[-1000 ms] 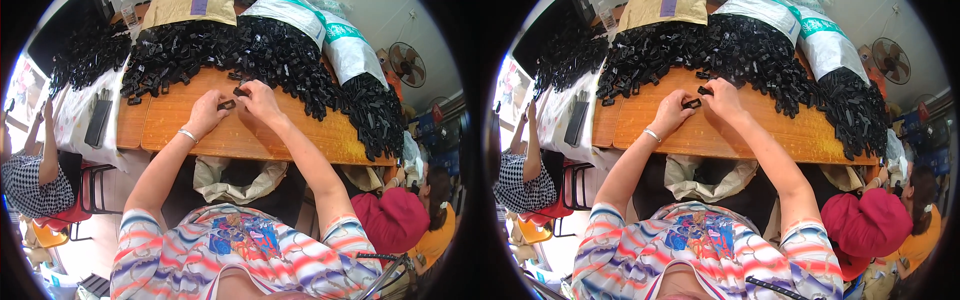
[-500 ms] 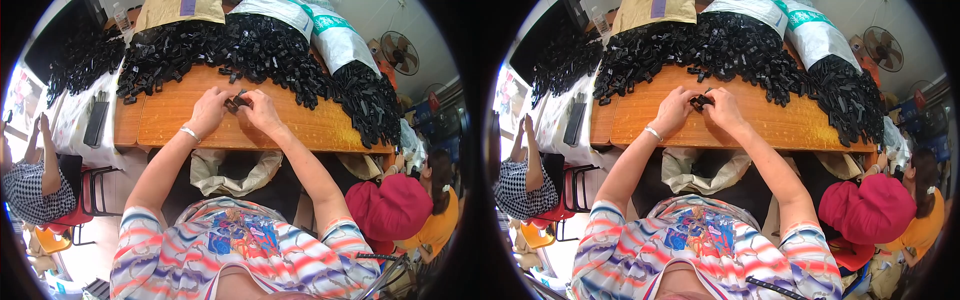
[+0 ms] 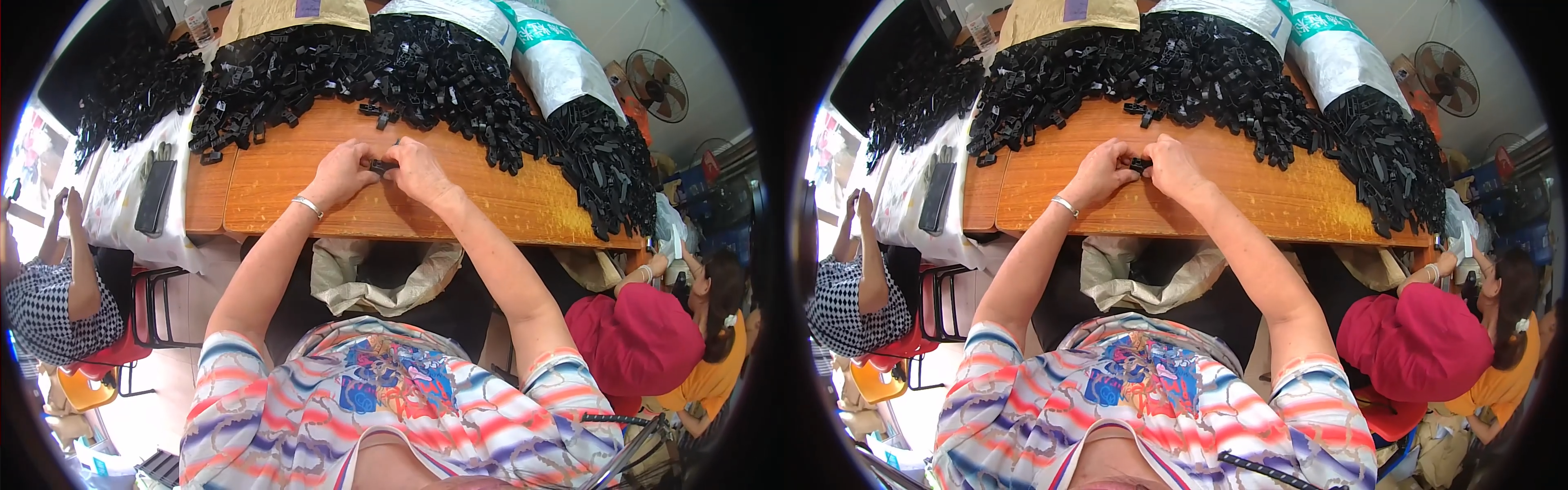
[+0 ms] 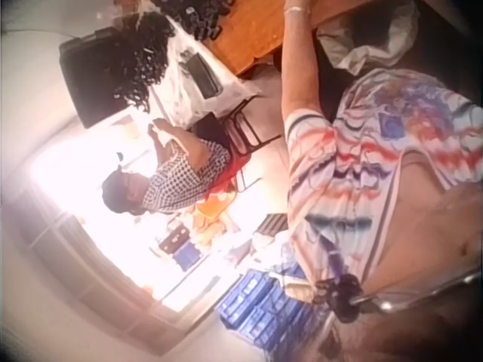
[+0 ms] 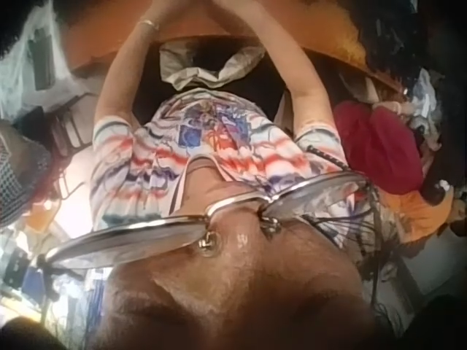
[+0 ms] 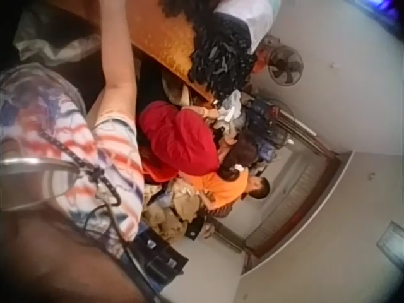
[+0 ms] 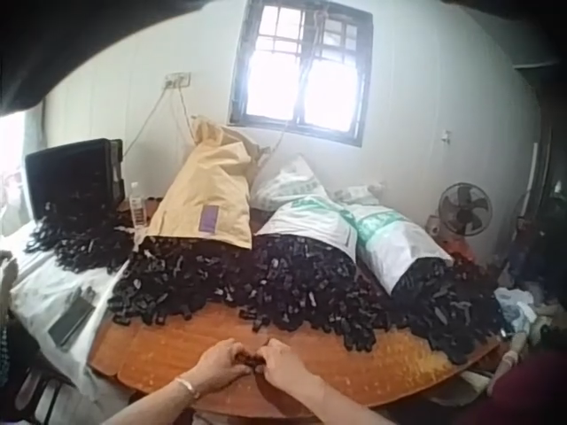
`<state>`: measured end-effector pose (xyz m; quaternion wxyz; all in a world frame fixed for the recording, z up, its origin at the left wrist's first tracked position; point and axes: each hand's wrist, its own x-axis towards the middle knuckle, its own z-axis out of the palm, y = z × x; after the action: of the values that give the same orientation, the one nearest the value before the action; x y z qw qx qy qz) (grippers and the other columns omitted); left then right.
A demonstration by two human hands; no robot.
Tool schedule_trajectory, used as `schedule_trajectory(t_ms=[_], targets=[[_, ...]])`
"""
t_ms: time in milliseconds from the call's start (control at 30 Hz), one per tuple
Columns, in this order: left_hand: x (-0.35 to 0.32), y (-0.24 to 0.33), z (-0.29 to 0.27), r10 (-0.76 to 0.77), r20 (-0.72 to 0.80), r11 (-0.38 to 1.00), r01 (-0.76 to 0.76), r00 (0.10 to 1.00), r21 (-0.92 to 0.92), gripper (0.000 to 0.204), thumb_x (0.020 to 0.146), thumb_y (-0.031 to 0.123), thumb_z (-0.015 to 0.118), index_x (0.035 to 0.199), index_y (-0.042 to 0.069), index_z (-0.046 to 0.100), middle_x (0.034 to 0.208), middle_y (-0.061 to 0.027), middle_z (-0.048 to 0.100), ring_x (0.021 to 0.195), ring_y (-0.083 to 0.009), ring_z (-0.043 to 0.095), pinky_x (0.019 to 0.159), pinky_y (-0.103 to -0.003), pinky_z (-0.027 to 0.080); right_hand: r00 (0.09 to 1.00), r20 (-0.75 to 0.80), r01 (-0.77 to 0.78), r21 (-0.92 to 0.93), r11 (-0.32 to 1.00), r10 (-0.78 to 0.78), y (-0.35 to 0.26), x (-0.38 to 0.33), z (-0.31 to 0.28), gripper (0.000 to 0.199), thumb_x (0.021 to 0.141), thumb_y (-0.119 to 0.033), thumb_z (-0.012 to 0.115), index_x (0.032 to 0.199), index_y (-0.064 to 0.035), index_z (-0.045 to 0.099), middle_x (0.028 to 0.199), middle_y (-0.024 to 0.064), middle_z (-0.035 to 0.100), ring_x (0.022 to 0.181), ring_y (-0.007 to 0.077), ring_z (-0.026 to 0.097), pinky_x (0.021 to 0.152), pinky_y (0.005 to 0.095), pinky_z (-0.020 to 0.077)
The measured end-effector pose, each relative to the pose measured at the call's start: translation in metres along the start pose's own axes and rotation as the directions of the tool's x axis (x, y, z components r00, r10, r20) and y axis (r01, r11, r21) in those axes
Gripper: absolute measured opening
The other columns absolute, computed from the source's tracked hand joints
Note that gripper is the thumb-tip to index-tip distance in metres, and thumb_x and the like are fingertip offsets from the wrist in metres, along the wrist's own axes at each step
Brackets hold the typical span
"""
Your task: The recorder is inspecting small black plastic components and organizing them into a grid on a wooden table in a workshop setting.
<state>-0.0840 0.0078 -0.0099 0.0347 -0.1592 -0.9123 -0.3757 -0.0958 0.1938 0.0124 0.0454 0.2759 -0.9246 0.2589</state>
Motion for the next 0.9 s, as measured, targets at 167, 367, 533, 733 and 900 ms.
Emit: schedule_trajectory(t_ms=[167,367,533,733,900], targets=[[0.007,-0.001,-0.011,-0.176,0.065,0.964,0.185,0.982,-0.193,0.03,0.083,0.032,0.071,0.088,0.003,0.073,0.084,-0.0159,0.072,0.082,-0.0302,0.069,0.076,-0.039,0.052,0.996,0.09,-0.001,0.0,1.0,0.001,0.0,0.006,-0.007,0.025,0.071,-0.008,0.08,0.093,-0.0012,0.072,0.095,0.021,0.065,0.094,0.039,0.063,0.082,0.0444,0.0506],[0.013,0.008,-0.008,-0.269,0.077,0.963,0.267,0.96,0.044,0.027,0.078,0.033,0.073,0.088,0.008,0.074,0.087,-0.0152,0.072,0.087,-0.0314,0.069,0.078,-0.041,0.054,0.999,0.038,0.022,0.082,0.996,-0.025,0.01,0.004,0.004,0.028,0.069,-0.008,0.081,0.095,-0.0018,0.07,0.092,0.0201,0.065,0.087,0.0378,0.064,0.076,0.0438,0.0514],[-0.017,0.006,-0.009,-0.145,-0.04,0.973,0.135,0.989,-0.185,0.021,0.083,0.026,0.072,0.091,0.006,0.072,0.089,-0.0115,0.071,0.083,-0.0255,0.068,0.075,-0.036,0.053,0.999,0.042,0.027,0.144,0.989,-0.034,0.001,-0.033,-0.002,0.026,0.07,-0.006,0.077,0.092,-0.0004,0.066,0.092,0.0218,0.063,0.09,0.0417,0.06,0.078,0.046,0.0497],[-0.064,-0.064,-0.096,0.068,-0.805,0.937,0.24,0.59,0.254,0.016,0.085,0.008,0.064,0.101,0.008,0.067,0.096,-0.0085,0.065,0.098,-0.0284,0.058,0.09,-0.039,0.044,0.979,0.073,0.174,0.204,0.963,-0.192,-0.036,-0.111,-0.009,0.03,0.073,-0.008,0.077,0.1,-0.0039,0.066,0.09,0.0137,0.062,0.083,0.0338,0.063,0.072,0.04,0.0521],[-0.061,-0.172,-0.142,-0.058,-0.822,0.776,0.543,0.567,0.32,0.06,0.091,0.027,0.061,0.145,0.009,0.042,0.143,-0.0258,0.043,0.135,-0.0399,0.038,0.113,-0.045,0.032,0.944,0.218,0.225,0.124,0.966,-0.248,-0.046,-0.137,0.034,0.028,0.074,-0.008,0.074,0.099,-0.0053,0.061,0.092,0.0144,0.056,0.077,0.0349,0.064,0.066,0.0432,0.0535]])
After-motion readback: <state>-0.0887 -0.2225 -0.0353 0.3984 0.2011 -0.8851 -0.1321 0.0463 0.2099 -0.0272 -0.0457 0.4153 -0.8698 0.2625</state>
